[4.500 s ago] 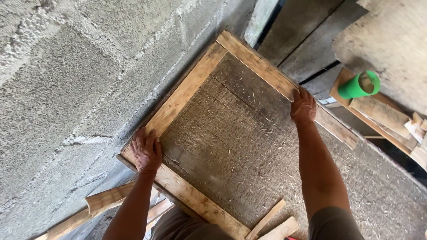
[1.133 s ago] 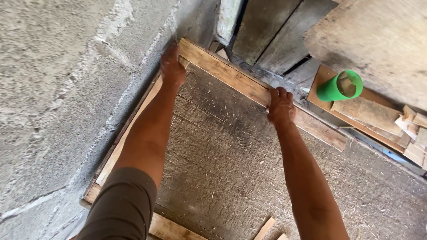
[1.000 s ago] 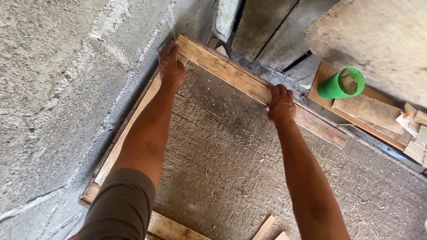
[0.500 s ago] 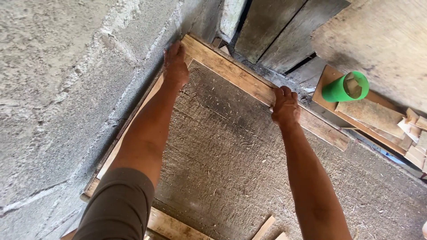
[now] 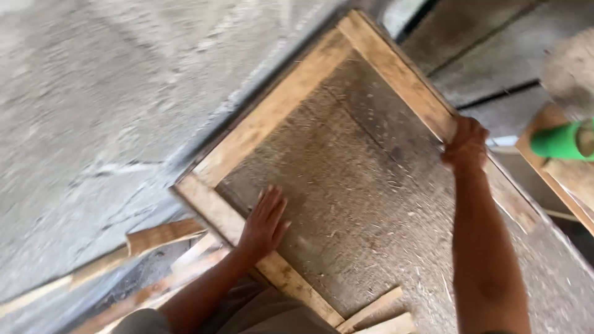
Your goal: The recorder prepares thin strips of wood and a small circular wooden piece, using a utility knife to trim and cut.
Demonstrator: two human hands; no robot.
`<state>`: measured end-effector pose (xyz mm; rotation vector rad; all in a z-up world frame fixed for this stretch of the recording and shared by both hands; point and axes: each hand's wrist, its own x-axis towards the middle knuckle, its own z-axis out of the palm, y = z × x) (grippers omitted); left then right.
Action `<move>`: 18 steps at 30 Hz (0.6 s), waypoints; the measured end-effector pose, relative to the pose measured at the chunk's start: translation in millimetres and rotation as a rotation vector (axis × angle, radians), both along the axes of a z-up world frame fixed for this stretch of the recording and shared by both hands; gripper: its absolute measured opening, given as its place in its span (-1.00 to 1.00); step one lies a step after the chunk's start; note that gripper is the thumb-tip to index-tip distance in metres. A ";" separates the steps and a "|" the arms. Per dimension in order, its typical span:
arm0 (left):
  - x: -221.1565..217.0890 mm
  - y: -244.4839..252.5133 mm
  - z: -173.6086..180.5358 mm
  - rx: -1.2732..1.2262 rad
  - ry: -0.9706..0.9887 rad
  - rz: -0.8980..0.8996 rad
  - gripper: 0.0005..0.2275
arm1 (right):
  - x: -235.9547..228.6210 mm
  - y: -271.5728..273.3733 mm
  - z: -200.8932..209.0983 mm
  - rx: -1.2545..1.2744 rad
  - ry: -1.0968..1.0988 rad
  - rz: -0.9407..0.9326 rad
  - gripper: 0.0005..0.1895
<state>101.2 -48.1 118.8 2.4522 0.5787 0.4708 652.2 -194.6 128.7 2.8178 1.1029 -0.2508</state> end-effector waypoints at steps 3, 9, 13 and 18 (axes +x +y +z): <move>-73.4 -15.1 12.9 -0.037 0.093 0.154 -0.40 | -28.7 12.5 24.4 0.012 0.047 -0.082 -0.05; -128.8 -8.2 3.9 0.070 0.096 0.396 -0.25 | -88.6 7.7 31.1 0.090 -0.070 -0.139 0.20; -130.4 -7.0 0.8 0.043 0.150 0.377 -0.22 | -198.7 -23.0 47.3 0.261 -0.057 -0.022 0.10; -133.5 -7.5 -13.2 0.093 0.110 0.371 -0.24 | -302.1 -98.1 58.9 0.575 -0.005 0.120 -0.09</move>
